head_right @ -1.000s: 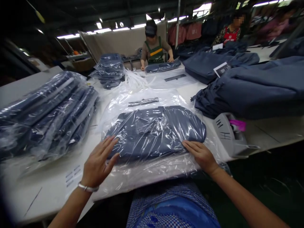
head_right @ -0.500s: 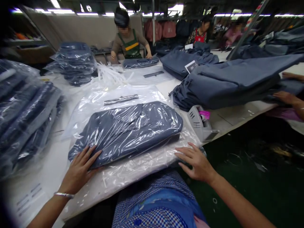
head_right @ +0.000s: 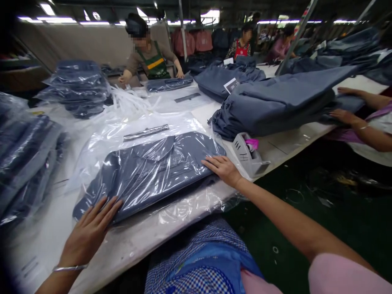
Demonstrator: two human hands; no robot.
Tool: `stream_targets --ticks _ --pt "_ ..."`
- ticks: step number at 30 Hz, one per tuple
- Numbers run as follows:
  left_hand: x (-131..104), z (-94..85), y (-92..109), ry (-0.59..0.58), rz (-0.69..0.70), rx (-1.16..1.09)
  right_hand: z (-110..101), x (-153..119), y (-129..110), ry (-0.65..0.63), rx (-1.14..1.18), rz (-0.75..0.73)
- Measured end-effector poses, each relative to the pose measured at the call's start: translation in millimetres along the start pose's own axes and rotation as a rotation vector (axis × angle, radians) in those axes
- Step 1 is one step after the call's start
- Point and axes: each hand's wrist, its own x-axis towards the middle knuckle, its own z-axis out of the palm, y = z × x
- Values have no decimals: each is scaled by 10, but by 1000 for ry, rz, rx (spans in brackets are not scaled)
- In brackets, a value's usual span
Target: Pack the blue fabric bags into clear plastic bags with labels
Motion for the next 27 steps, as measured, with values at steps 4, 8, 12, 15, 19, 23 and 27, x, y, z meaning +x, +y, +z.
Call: stream_targets --ticks 4,8,12,15,19,23,27 --pt "-41 56 -12 -11 -15 2 114 -86 55 57 57 -44" --pt "-81 144 12 -4 -32 -31 146 -199 108 33 144 -86" --pt "-90 165 34 -15 -23 -76 -14 -304 162 -61 213 -136" --pt "-84 169 37 -10 -30 -101 -245 -338 41 -33 271 -71" --pt "-77 172 46 -8 -45 -117 -461 -415 -419 98 330 -66" --pt "-68 158 69 -15 -62 -111 -357 -567 -946 20 351 -220" --pt "-52 126 73 -42 -60 -91 -109 -647 -1167 -10 306 -147"
